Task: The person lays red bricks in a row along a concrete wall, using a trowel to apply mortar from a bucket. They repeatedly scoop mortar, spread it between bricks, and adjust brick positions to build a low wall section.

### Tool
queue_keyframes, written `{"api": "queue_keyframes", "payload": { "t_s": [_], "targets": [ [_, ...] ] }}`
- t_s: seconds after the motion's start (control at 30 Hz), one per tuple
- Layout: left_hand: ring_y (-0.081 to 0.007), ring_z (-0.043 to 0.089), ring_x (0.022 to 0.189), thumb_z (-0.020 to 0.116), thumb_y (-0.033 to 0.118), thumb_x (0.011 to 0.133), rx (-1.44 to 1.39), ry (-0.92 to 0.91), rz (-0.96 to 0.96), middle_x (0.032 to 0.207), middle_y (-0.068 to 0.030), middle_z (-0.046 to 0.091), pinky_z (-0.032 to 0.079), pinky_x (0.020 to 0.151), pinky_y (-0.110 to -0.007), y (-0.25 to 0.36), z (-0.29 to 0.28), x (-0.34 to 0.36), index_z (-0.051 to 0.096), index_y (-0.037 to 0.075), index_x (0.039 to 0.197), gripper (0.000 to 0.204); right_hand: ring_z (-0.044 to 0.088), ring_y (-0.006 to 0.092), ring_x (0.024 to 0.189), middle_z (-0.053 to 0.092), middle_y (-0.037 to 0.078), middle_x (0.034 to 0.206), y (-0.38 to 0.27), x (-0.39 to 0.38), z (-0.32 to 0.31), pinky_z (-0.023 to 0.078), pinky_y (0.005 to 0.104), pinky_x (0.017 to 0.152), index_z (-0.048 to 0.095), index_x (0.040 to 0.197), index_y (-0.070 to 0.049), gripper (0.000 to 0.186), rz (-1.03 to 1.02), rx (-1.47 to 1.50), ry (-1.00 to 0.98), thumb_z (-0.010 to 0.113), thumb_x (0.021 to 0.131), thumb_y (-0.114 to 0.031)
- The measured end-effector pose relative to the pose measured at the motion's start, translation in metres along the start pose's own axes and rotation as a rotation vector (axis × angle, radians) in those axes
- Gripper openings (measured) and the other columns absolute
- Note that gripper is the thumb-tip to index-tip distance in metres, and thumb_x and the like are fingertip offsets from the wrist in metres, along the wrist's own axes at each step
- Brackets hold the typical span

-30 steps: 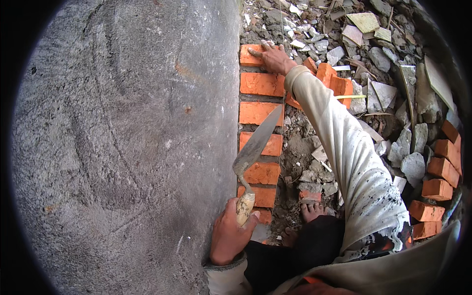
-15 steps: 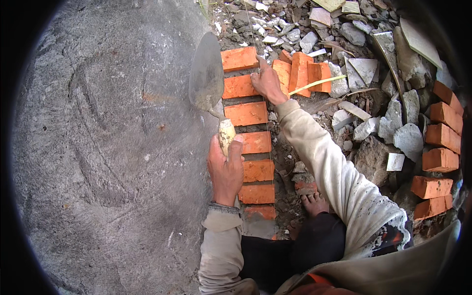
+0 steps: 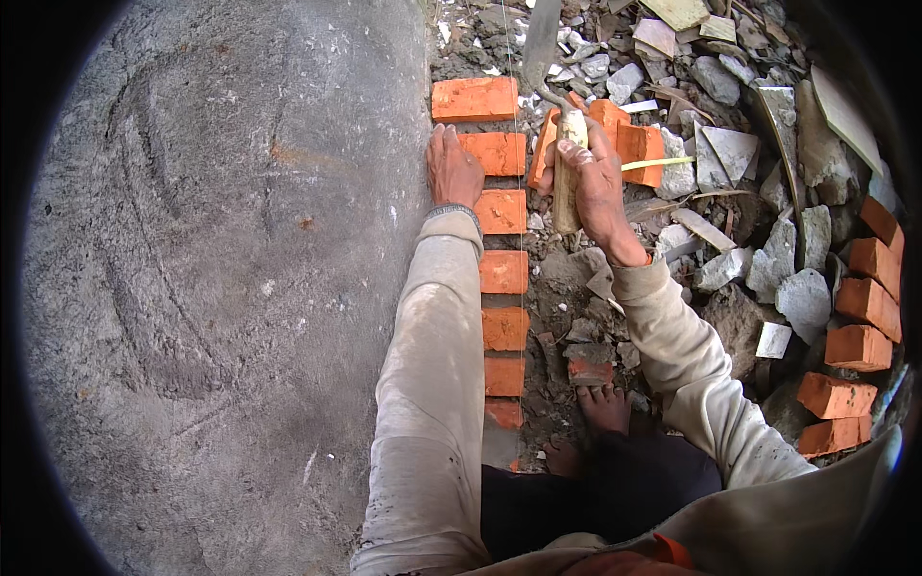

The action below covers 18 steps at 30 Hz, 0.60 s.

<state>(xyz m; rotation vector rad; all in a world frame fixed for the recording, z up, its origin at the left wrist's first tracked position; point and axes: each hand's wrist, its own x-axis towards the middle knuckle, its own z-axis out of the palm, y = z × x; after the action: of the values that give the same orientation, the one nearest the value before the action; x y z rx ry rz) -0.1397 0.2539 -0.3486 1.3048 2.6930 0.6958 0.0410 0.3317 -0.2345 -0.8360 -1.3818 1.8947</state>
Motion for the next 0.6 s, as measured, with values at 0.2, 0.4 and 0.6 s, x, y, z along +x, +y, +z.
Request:
{"api": "queue_keyframes", "payload": {
  "t_s": [0.2, 0.4, 0.6],
  "targets": [
    [-0.0370, 0.029, 0.135, 0.044, 0.013, 0.091, 0.104, -0.130, 0.047, 0.145, -0.0250, 0.030, 0.027, 0.112, -0.040, -0.032, 0.038, 0.040, 0.035, -0.007, 0.137, 0.051, 0.051, 0.0093, 0.070, 0.052, 0.002, 0.078, 0.009, 0.052, -0.010, 0.045, 0.0258, 0.061, 0.051, 0.103, -0.002, 0.023, -0.226, -0.460, 0.095, 0.047, 0.095, -0.023],
    [-0.0377, 0.031, 0.134, 0.042, 0.015, 0.093, 0.107, -0.156, 0.024, 0.145, -0.0248, 0.031, 0.032, 0.109, -0.040, -0.030, 0.038, 0.039, 0.035, -0.006, 0.137, 0.050, 0.061, 0.0159, 0.095, 0.064, 0.010, 0.106, -0.004, 0.114, -0.002, 0.053, 0.0298, 0.080, 0.053, 0.112, 0.000, 0.032, -0.406, -0.457, 0.017, 0.059, 0.093, -0.025],
    [-0.0379, 0.038, 0.129, 0.043, 0.009, 0.091, 0.175, -0.185, 0.007, 0.146, -0.0292, 0.024, 0.034, 0.107, -0.041, -0.025, 0.049, 0.025, 0.034, -0.010, 0.136, 0.050, 0.062, 0.0240, 0.087, 0.065, 0.018, 0.098, 0.056, 0.153, 0.048, 0.049, 0.0373, 0.073, 0.058, 0.104, 0.002, 0.017, -0.598, -0.737, -0.107, 0.058, 0.091, -0.010]
  ]
}}
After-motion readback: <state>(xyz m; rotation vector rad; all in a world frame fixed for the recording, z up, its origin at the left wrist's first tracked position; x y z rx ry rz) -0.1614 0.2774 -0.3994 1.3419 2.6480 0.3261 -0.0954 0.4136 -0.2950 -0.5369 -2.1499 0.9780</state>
